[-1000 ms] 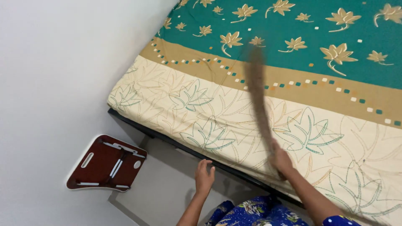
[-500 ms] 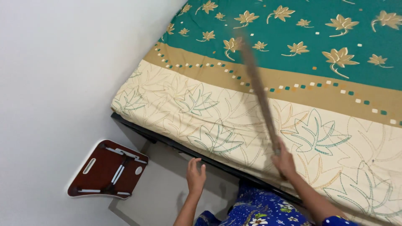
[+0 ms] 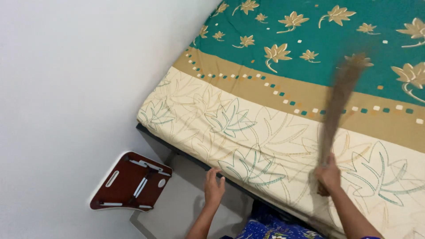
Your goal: Hanging personal items on door hooks, putting away a prayer mat, and sweeping the bed surface.
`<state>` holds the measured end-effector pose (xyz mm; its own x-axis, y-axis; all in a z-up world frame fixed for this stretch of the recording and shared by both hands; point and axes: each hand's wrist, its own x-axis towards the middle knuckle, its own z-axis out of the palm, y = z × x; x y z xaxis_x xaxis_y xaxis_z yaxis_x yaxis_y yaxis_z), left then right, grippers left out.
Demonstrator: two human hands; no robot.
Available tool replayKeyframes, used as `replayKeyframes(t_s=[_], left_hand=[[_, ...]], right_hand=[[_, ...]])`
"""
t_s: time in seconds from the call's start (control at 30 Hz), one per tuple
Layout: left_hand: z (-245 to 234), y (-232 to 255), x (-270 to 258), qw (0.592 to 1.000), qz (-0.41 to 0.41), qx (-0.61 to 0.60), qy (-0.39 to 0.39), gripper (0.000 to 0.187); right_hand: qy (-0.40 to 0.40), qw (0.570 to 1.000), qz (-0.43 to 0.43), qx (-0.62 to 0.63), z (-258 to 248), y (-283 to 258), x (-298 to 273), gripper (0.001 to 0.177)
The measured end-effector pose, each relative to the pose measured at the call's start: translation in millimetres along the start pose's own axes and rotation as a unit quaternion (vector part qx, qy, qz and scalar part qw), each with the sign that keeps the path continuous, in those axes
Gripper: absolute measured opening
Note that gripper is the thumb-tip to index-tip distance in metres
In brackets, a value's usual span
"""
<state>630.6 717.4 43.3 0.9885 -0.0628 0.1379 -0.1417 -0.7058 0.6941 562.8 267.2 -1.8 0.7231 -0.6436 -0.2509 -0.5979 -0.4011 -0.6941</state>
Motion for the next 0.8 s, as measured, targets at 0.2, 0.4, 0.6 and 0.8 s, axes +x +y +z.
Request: replayKeyframes(t_s=[0.2, 0.4, 0.6, 0.8], left_hand=[[-0.9, 14.1, 74.8, 0.999, 0.012, 0.037, -0.011, 0.041], [-4.3, 24.8, 121.7, 0.999, 0.017, 0.035, 0.038, 0.057], [-0.6, 12.4, 148.1, 0.997, 0.028, 0.067, 0.033, 0.063], [19.5, -5.4, 169.4, 0.984, 0.04, 0.136, -0.109, 0.066]], right_hand=[[-0.31, 0.928, -0.119, -0.168, 104.3, -138.0, -32.8, 0.105], [-0.438, 0.865, -0.164, -0.179, 105.4, -190.2, -61.0, 0.093], [-0.245, 0.959, -0.145, -0.005, 86.1, -133.6, 2.8, 0.084], [0.092, 0.991, 0.083, 0.057, 6.6, -123.7, 50.3, 0.088]])
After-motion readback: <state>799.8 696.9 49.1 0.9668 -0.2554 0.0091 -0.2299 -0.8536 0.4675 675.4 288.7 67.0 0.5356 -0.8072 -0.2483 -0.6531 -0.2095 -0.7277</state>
